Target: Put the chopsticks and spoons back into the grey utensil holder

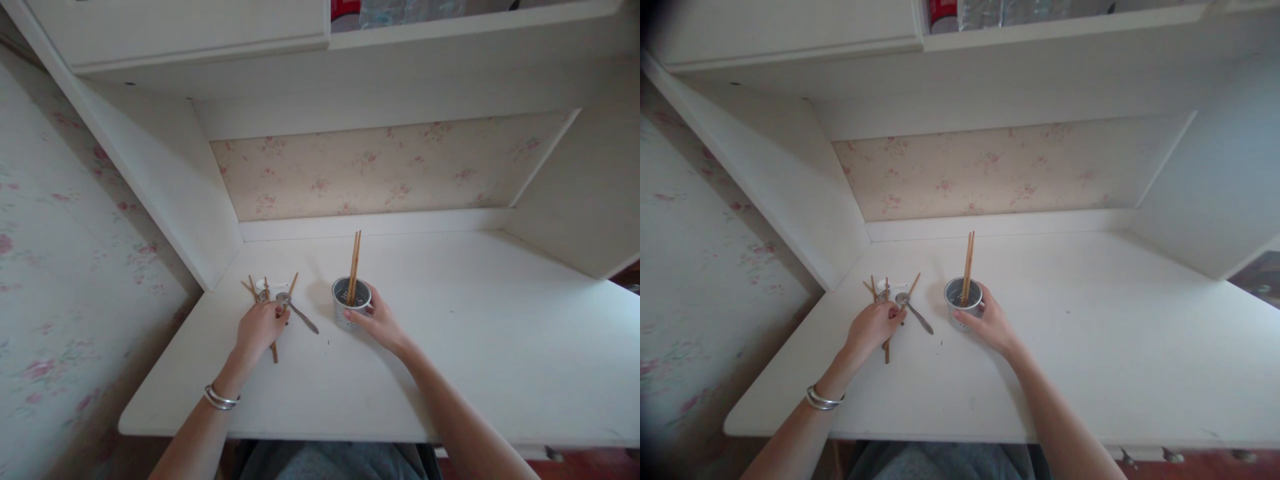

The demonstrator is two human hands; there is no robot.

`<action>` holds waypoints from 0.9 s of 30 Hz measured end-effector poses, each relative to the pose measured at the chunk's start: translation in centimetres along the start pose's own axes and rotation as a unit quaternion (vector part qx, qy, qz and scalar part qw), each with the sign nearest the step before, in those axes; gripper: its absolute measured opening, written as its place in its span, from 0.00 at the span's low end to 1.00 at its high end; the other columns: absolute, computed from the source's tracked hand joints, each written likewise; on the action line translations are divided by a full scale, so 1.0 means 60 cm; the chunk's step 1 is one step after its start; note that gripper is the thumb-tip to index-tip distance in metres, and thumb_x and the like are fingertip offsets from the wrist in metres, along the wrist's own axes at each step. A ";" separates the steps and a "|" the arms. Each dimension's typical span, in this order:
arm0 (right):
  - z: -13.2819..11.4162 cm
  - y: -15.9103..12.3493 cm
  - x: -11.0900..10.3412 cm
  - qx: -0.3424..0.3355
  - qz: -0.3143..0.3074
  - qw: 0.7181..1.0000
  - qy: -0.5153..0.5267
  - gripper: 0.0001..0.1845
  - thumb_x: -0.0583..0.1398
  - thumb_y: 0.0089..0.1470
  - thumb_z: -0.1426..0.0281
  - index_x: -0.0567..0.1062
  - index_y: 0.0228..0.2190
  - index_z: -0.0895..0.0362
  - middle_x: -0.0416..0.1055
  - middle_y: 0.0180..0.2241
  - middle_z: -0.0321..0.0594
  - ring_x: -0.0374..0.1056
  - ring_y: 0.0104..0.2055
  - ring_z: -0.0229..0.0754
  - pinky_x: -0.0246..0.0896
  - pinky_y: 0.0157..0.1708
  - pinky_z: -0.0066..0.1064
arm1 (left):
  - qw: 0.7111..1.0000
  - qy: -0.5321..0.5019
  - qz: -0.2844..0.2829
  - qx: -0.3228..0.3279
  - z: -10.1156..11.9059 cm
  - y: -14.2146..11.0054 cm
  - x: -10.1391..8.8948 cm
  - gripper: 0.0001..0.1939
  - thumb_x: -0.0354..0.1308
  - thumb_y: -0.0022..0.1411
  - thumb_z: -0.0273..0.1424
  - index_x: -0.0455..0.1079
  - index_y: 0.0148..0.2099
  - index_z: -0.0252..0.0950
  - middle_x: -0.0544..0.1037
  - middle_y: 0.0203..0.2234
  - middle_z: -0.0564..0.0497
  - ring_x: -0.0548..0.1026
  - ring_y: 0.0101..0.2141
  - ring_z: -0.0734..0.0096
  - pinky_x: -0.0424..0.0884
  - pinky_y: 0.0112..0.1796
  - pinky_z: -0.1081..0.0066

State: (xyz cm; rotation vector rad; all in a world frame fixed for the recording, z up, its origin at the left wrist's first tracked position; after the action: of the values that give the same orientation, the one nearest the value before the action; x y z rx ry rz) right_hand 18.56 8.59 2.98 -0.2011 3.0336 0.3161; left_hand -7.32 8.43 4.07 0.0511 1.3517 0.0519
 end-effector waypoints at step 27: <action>-0.003 -0.003 -0.005 0.001 -0.007 1.000 -0.028 0.36 0.68 0.44 0.61 0.63 0.53 0.52 0.70 0.50 0.44 0.67 0.51 0.47 0.64 0.49 0.42 | 0.993 0.116 0.017 0.011 0.040 0.010 -0.040 0.20 0.43 0.64 0.28 0.69 0.53 0.43 0.76 0.41 0.42 0.77 0.37 0.57 0.70 0.36 0.63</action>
State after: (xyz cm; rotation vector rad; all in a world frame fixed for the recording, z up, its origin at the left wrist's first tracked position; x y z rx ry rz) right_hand 18.89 8.40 3.15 -0.2083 2.9758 0.3118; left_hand -5.50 8.84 6.96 0.0899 1.5831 0.0738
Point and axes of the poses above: each hand's wrist, its own y-axis towards the middle knuckle, its own x-axis out of the palm, z = x × y, the point moved 10 cm from there along y, towards the middle knuckle
